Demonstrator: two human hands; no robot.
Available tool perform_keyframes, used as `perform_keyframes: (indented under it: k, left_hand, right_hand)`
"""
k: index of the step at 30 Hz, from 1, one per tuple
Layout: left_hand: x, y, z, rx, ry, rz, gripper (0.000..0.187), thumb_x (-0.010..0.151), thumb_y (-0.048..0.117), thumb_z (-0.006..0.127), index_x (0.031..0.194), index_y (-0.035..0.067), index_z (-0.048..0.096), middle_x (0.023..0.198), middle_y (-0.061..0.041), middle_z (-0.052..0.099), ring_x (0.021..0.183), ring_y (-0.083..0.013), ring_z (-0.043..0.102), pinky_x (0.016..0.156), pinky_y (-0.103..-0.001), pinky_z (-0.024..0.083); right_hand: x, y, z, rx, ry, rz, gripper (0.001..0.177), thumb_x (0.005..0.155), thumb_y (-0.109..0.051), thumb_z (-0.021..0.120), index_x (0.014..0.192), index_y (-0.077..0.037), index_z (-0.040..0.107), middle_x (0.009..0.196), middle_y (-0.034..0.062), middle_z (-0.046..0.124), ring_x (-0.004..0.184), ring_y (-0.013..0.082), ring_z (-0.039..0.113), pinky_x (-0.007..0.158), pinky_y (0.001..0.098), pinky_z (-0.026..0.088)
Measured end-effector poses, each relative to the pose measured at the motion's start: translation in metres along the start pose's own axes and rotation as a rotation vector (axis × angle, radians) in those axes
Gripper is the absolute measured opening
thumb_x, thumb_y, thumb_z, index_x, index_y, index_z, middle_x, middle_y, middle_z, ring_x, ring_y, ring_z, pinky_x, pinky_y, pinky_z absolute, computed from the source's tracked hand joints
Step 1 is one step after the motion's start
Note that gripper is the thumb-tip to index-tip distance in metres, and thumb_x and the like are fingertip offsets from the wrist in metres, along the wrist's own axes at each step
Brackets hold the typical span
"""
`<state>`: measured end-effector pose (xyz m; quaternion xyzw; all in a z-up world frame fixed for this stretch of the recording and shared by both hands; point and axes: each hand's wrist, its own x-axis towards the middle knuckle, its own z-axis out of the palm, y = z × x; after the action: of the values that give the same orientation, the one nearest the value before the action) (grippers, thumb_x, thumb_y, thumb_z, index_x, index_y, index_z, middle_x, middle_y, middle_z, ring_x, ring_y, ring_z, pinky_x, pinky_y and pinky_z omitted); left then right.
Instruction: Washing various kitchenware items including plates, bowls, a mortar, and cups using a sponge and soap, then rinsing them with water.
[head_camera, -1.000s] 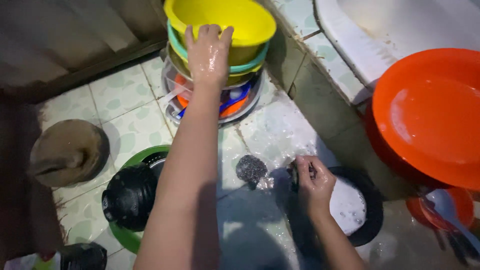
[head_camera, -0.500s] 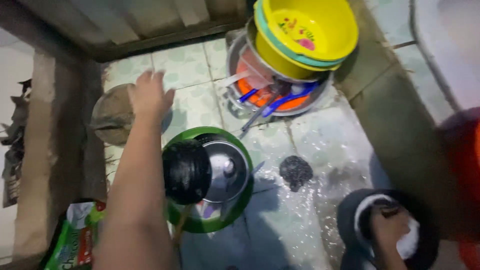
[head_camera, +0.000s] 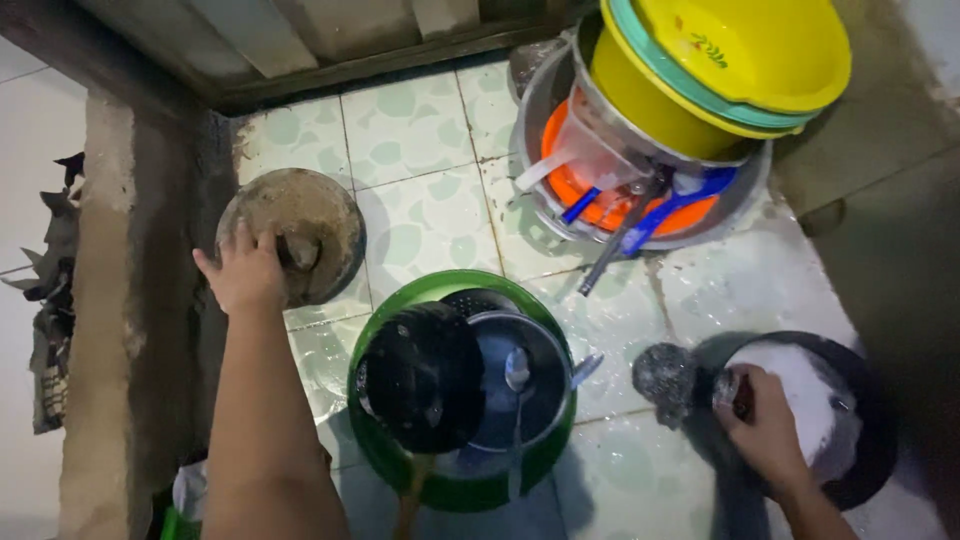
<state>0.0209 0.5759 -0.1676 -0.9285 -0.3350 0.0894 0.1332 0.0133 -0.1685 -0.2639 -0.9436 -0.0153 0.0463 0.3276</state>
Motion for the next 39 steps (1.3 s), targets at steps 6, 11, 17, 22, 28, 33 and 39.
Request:
perform_keyframes:
  k: [6, 11, 17, 22, 28, 33, 39]
  left_hand:
    - [0.033, -0.013, 0.047, 0.040, -0.111, 0.003, 0.046, 0.110, 0.023, 0.040, 0.155, 0.016, 0.043, 0.159, -0.010, 0.042, 0.147, -0.0326, 0.040, 0.126, -0.060, 0.015]
    - [0.025, 0.003, 0.041, -0.243, -0.090, -0.029, 0.071, 0.103, 0.053, 0.053, 0.143, -0.006, 0.048, 0.142, -0.028, 0.051, 0.129, -0.0440, 0.054, 0.110, -0.054, 0.039]
    - [-0.011, 0.056, -0.097, -0.383, -0.452, 0.186, 0.084, 0.090, 0.074, 0.054, 0.126, -0.001, 0.067, 0.117, -0.025, 0.069, 0.111, -0.0394, 0.068, 0.100, -0.048, 0.049]
    - [-0.104, 0.123, -0.215, -0.485, -0.989, 0.420, 0.083, 0.086, 0.077, 0.054, 0.132, 0.010, 0.072, 0.116, -0.017, 0.073, 0.100, -0.0308, 0.069, 0.082, -0.045, 0.055]
    - [-0.246, 0.273, -0.159, -1.000, -1.281, 0.652, 0.070, 0.087, 0.063, 0.063, 0.130, 0.009, 0.070, 0.107, -0.001, 0.073, 0.083, -0.0141, 0.062, 0.071, -0.032, 0.053]
    - [-0.342, 0.363, -0.110, -1.770, -1.573, 0.390, 0.048, 0.103, 0.052, 0.058, 0.126, 0.010, 0.065, 0.098, -0.005, 0.069, 0.074, -0.0170, 0.061, 0.061, -0.035, 0.047]
    - [-0.417, 0.408, -0.155, -2.097, -1.848, -0.075, 0.058, 0.097, 0.057, 0.044, 0.118, 0.007, 0.066, 0.101, -0.008, 0.076, 0.087, -0.0210, 0.072, 0.080, -0.039, 0.057]
  right_hand:
    - [0.032, -0.012, 0.010, -0.118, -0.177, -0.034, 0.065, 0.069, -0.011, 0.078, 0.128, -0.004, 0.052, 0.109, 0.0215, 0.055, 0.102, 0.0394, 0.057, 0.090, 0.0454, 0.049]
    - [0.019, -0.046, -0.021, -0.301, -0.209, -0.090, 0.069, 0.068, -0.017, 0.078, 0.132, -0.014, 0.052, 0.126, 0.0205, 0.053, 0.115, 0.0406, 0.055, 0.099, 0.0486, 0.047]
    - [0.009, -0.032, -0.033, -0.777, -0.164, 0.037, 0.082, 0.078, -0.039, 0.076, 0.150, -0.039, 0.038, 0.160, 0.0243, 0.027, 0.143, 0.0509, 0.032, 0.106, 0.0650, 0.038]
    - [-0.004, -0.065, -0.045, -0.639, -0.361, 0.226, 0.110, 0.069, -0.037, 0.082, 0.158, -0.042, 0.018, 0.168, 0.0241, 0.008, 0.145, 0.0548, 0.022, 0.106, 0.0688, 0.036]
    - [-0.016, -0.019, -0.055, -0.374, -0.229, 0.057, 0.078, 0.076, -0.028, 0.080, 0.146, -0.026, 0.046, 0.141, 0.0233, 0.051, 0.121, 0.0414, 0.059, 0.101, 0.0521, 0.056]
    - [-0.025, -0.068, -0.127, 1.144, -0.300, 0.925, 0.043, 0.083, -0.021, 0.068, 0.126, -0.026, 0.063, 0.117, 0.0074, 0.067, 0.097, 0.0274, 0.067, 0.071, 0.0526, 0.057]
    - [-0.048, -0.187, -0.153, 0.262, 0.584, -0.338, 0.029, 0.078, -0.019, 0.079, 0.104, -0.011, 0.069, 0.122, 0.0191, 0.063, 0.106, 0.0367, 0.065, 0.090, 0.0417, 0.052]
